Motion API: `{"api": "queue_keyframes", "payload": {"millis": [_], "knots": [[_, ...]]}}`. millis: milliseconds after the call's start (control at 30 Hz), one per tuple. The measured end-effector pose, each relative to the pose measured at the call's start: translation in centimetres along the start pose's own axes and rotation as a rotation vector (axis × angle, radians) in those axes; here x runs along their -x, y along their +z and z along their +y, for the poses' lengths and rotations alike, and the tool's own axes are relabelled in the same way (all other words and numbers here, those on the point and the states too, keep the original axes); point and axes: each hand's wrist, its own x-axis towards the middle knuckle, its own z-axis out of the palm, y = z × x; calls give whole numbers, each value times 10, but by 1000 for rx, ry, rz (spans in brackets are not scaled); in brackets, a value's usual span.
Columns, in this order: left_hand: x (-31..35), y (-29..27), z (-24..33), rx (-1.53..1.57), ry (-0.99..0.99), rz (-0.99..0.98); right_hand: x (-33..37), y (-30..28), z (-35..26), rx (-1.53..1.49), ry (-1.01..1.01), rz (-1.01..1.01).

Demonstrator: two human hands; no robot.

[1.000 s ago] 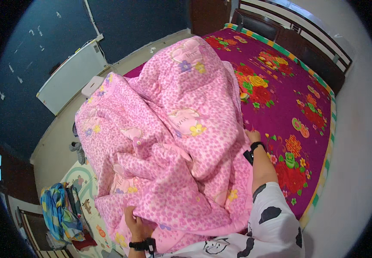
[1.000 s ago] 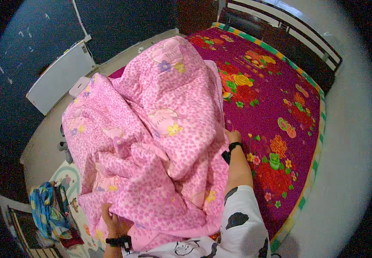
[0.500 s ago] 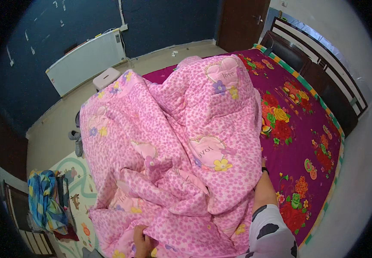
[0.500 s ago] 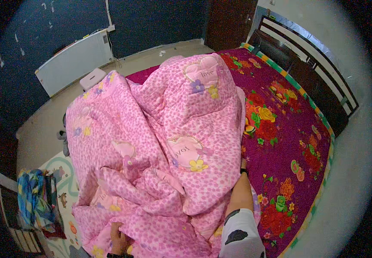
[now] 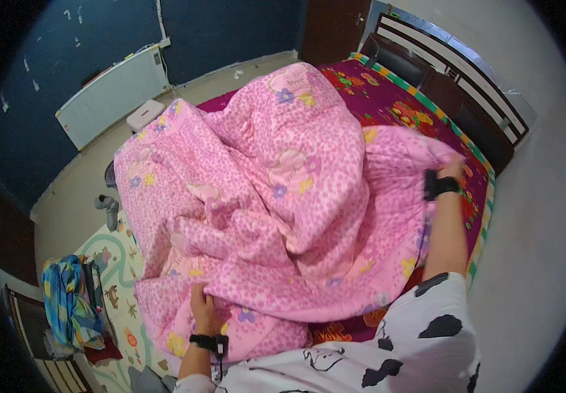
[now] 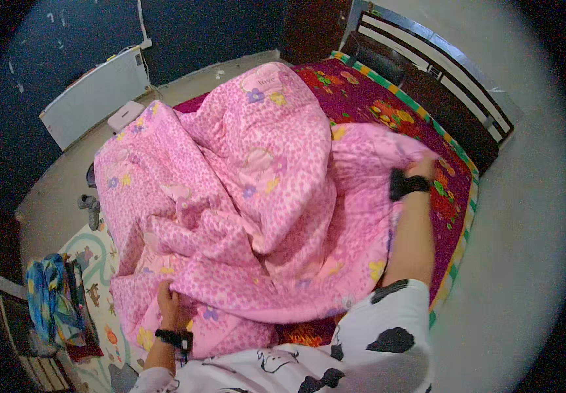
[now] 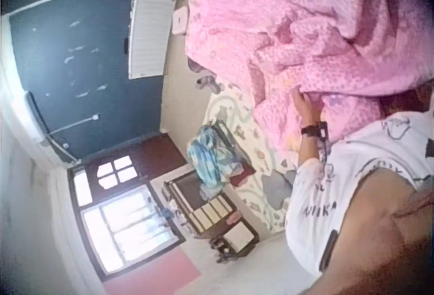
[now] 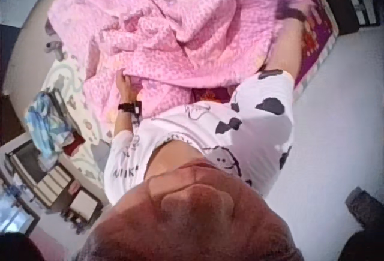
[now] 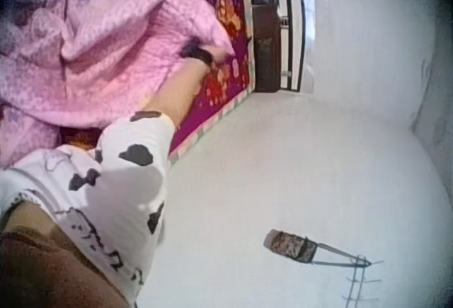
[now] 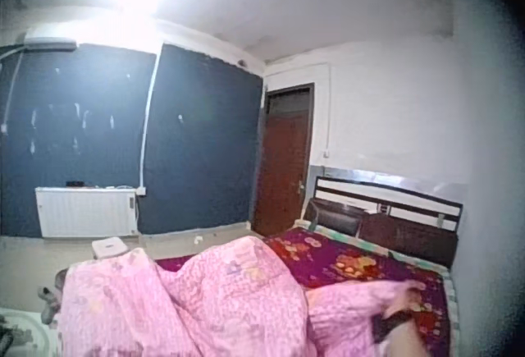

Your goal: Repairing a pink floral blanket using a needle and thread.

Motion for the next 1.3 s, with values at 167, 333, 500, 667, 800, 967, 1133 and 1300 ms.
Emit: {"api": "queue_keyframes", "payload": {"millis": [167,333,500,667,800,967,1133,1300], "knots": [[-8,-12,-22,-73,129,65,-30,-136,-158,59,-137,-268],[-22,-7,14,15,341,90,-63,-357,-180,763,-655,-19],[-81,-117,21,488,518,386,-53,-385,-183,962,-733,-98],[-80,-223,50,201,403,709,8,-325,-143,430,-196,-136],[-42,-228,-23,118,280,575,51,-434,-45,927,141,-5],[-16,-209,-37,181,71,631,150,-592,28,2192,658,-364],[-35,-181,31,427,17,509,158,-508,-5,1922,370,49],[-47,-181,14,152,103,498,186,-262,9,602,232,-176]]}}
